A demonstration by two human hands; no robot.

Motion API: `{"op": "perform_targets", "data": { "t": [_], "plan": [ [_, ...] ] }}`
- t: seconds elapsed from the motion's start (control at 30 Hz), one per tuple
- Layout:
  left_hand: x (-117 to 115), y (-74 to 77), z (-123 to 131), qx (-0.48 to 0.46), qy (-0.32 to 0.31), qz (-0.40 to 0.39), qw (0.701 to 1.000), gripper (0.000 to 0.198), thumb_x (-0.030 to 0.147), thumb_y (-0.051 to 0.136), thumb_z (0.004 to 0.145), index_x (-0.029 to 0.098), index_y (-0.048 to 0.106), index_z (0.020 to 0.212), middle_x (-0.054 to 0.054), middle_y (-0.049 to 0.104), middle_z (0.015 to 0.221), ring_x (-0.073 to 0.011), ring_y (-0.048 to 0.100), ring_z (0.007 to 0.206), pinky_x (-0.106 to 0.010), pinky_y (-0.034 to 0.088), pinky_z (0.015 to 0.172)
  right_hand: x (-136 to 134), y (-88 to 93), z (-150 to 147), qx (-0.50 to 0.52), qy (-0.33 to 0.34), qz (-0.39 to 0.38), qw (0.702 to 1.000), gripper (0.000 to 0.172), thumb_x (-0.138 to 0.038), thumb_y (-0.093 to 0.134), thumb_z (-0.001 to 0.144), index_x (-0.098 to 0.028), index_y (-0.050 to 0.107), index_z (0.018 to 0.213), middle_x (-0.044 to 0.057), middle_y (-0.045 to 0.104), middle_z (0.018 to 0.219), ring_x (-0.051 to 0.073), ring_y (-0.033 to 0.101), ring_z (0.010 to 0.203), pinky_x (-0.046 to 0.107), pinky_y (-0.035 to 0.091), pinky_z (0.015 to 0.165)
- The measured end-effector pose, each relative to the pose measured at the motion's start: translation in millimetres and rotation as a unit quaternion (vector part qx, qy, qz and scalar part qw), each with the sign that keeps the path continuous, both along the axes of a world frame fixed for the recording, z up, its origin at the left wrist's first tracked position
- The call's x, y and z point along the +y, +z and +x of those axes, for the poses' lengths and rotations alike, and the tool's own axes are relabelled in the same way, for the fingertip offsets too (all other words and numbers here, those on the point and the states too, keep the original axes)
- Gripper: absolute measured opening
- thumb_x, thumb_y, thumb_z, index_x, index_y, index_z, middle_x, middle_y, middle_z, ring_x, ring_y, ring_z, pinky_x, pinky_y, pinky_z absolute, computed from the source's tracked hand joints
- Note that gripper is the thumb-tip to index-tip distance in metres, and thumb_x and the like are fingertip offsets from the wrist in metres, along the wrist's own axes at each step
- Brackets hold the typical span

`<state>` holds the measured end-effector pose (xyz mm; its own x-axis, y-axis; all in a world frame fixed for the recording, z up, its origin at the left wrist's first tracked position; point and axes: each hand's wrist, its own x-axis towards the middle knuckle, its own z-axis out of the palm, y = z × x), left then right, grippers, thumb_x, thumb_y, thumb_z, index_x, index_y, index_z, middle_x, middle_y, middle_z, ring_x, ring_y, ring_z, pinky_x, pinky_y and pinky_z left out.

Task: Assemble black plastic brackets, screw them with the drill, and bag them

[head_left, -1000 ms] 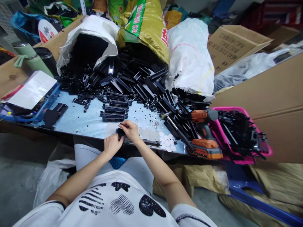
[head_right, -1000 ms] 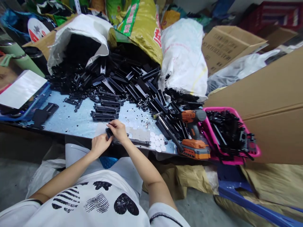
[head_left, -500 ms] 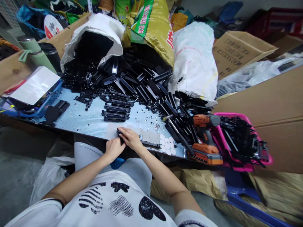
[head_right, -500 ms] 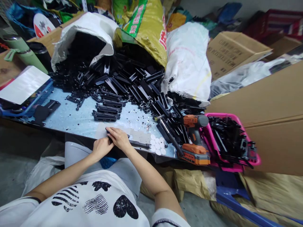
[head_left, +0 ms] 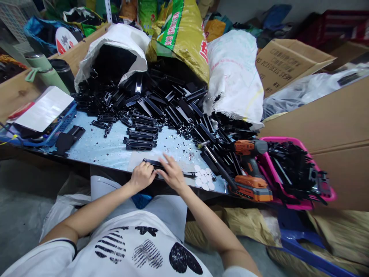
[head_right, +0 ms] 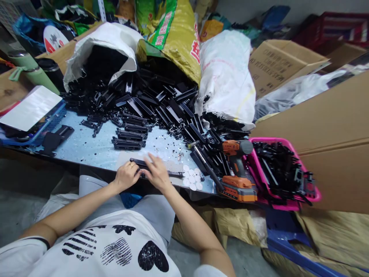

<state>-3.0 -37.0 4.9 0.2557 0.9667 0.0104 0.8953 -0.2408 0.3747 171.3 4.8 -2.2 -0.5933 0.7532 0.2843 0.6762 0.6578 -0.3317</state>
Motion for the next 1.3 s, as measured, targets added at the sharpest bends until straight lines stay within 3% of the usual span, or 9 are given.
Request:
{"op": "perform_targets", "data": {
  "t": [0.13, 0.3, 0.53, 0.67, 0.77, 0.9, 1.07, 1.17, 1.3],
  "plan": [
    [33, 0.1, -3, 0.015, -0.169, 0.052, 0.984, 0.045, 0.038, 0.047, 0.09, 0.012, 0.05, 0.126, -0.019, 0.058, 0.119, -0.0279, 0.05, 0.116, -0.04, 0.038, 0.095, 5, -12.4, 60, -0.117, -0.113, 0.031, 0.986, 0.061, -0.067, 0.049, 0.079, -0.014, 0.063, 0.105, 0.017, 0.061, 0.104, 0.028, 0.056, 0.096, 0.038, 0.042, 0.082],
    [49, 0.8, -6, 0.044, -0.181, 0.008, 0.982, 0.051, 0.05, 0.034, 0.093, 0.009, 0.064, 0.09, -0.018, 0.065, 0.087, -0.025, 0.06, 0.087, -0.035, 0.044, 0.078, 6, -8.3, 75, -0.142, -0.032, 0.018, 0.989, 0.06, -0.066, 0.036, 0.086, -0.017, 0.057, 0.061, 0.007, 0.055, 0.061, 0.016, 0.051, 0.058, 0.026, 0.034, 0.056],
    [-14, 48.0, -29, -0.193, -0.236, 0.081, 0.949, 0.065, 0.054, 0.011, 0.094, 0.018, 0.058, 0.066, -0.006, 0.059, 0.057, -0.0151, 0.055, 0.055, -0.027, 0.04, 0.055, -22, 83.3, 51, 0.07, 0.244, -0.069, 0.965, 0.062, -0.062, 0.022, 0.092, -0.019, 0.053, 0.06, 0.002, 0.046, 0.052, 0.013, 0.044, 0.049, 0.027, 0.03, 0.05],
    [-48, 77.0, -19, -0.393, -0.245, 0.105, 0.88, 0.062, 0.049, 0.008, 0.096, 0.018, 0.053, 0.066, -0.004, 0.054, 0.052, -0.0129, 0.051, 0.048, -0.027, 0.039, 0.05, -42, 92.9, 22, 0.237, 0.338, -0.171, 0.894, 0.058, -0.058, 0.022, 0.093, -0.021, 0.052, 0.061, 0.001, 0.044, 0.049, 0.013, 0.044, 0.046, 0.027, 0.035, 0.049],
    [-60, 79.1, -9, -0.46, -0.227, 0.168, 0.842, 0.06, 0.05, 0.01, 0.096, 0.018, 0.056, 0.073, -0.003, 0.056, 0.054, -0.0124, 0.052, 0.049, -0.026, 0.042, 0.051, -62, 59.6, -15, 0.35, 0.262, -0.177, 0.882, 0.061, -0.067, 0.018, 0.089, -0.022, 0.053, 0.068, 0.004, 0.05, 0.058, 0.015, 0.051, 0.052, 0.029, 0.043, 0.054],
    [-62, 55.3, -10, -0.401, -0.179, 0.297, 0.848, 0.062, 0.059, 0.016, 0.092, 0.018, 0.059, 0.108, -0.012, 0.066, 0.089, -0.0216, 0.062, 0.089, -0.035, 0.052, 0.075, -72, 14.2, -70, 0.363, -0.001, -0.154, 0.919, 0.054, -0.062, 0.024, 0.088, -0.024, 0.047, 0.118, 0.015, 0.048, 0.121, 0.026, 0.054, 0.107, 0.043, 0.047, 0.085],
    [-30, 5.3, -47, -0.16, -0.139, 0.407, 0.889, 0.072, 0.069, 0.027, 0.085, 0.016, 0.053, 0.126, -0.014, 0.067, 0.098, -0.0263, 0.062, 0.096, -0.04, 0.051, 0.082, 18, 11.1, -101, 0.293, 0.031, -0.075, 0.953, 0.048, -0.046, 0.036, 0.091, -0.021, 0.038, 0.131, 0.012, 0.033, 0.142, 0.025, 0.034, 0.131, 0.043, 0.035, 0.103],
    [-2, -17.0, -67, -0.002, -0.108, 0.342, 0.934, 0.061, 0.062, 0.041, 0.085, 0.016, 0.058, 0.121, -0.014, 0.068, 0.093, -0.0267, 0.064, 0.093, -0.039, 0.052, 0.081, 113, 19.2, -110, 0.155, 0.043, -0.004, 0.987, 0.042, -0.041, 0.044, 0.09, -0.017, 0.047, 0.125, 0.012, 0.04, 0.138, 0.023, 0.033, 0.13, 0.038, 0.029, 0.107],
    [20, -23.3, -61, 0.102, -0.026, 0.213, 0.971, 0.06, 0.054, 0.049, 0.085, 0.013, 0.052, 0.129, -0.021, 0.05, 0.131, -0.034, 0.04, 0.129, -0.05, 0.034, 0.105, 198, 21.9, -131, -0.035, -0.032, -0.009, 0.999, 0.044, -0.03, 0.049, 0.089, -0.011, 0.046, 0.128, 0.015, 0.047, 0.132, 0.025, 0.04, 0.121, 0.038, 0.03, 0.102]
  ]
}}
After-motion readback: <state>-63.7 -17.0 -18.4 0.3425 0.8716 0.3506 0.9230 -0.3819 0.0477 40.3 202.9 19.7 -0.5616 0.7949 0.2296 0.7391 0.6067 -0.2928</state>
